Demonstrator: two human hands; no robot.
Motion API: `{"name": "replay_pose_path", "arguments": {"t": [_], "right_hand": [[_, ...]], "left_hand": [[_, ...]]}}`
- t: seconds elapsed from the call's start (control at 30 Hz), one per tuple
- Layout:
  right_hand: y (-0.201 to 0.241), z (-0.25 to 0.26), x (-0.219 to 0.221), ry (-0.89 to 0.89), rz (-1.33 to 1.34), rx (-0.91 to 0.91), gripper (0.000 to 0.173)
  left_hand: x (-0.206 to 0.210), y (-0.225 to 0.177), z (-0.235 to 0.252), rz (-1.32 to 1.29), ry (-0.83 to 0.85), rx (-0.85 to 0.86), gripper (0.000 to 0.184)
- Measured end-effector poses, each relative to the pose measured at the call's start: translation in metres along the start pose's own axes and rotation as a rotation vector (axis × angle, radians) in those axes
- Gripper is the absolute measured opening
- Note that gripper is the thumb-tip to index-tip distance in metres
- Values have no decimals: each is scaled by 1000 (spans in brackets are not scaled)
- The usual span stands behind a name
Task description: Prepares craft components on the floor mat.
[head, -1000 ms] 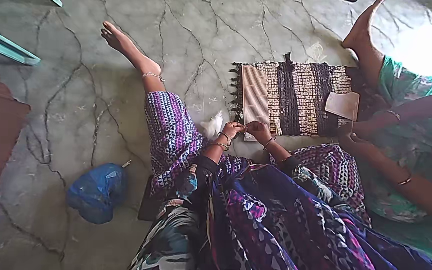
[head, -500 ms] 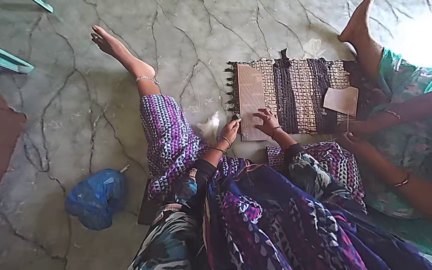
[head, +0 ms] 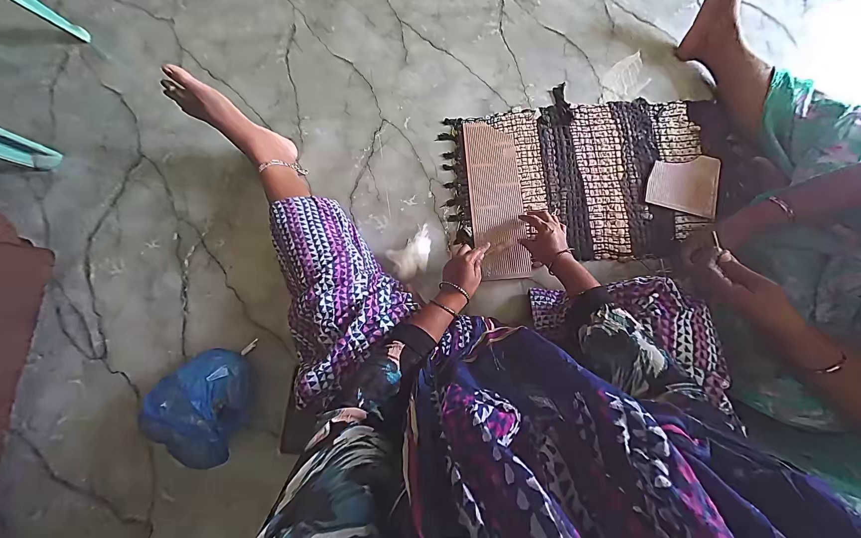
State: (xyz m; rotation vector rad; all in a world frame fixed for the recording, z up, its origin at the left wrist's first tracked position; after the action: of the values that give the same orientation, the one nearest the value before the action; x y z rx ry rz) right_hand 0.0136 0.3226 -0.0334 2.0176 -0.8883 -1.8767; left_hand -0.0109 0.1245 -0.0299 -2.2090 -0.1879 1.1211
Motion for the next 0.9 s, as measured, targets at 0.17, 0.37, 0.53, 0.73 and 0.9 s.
{"name": "replay_pose_path", "arguments": {"t": [0.17,0.37,0.53,0.73,0.9], "right_hand": [[1,0,2,-2,-11,3,46],[12,-4,11,-10,-55,-51,40],[41,-15,38,136,-195,-158,55],[48,-45,85,386,-300,-66,85],[48,-82,80,558,-338,-25,96]], "left_hand": [[12,1,4,39,26,-20,36],[16,4,15,79,60,-107,32],[18,2,20,117,92,-145,36],[19,11,20,64,80,-151,34],[21,21,12,46,259,-132,29]]}}
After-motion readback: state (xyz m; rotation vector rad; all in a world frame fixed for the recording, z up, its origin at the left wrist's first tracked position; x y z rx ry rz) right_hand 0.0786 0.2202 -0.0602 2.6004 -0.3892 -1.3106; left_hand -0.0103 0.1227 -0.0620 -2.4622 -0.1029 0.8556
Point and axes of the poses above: each hand's wrist, its own z-axis towards the middle knuckle, its own x-axis out of the palm, y = z × x, the point moved 8 cm from there along z, towards the middle knuckle, and after that the axes turned 8 degrees about -x, right-handed, at the moved point
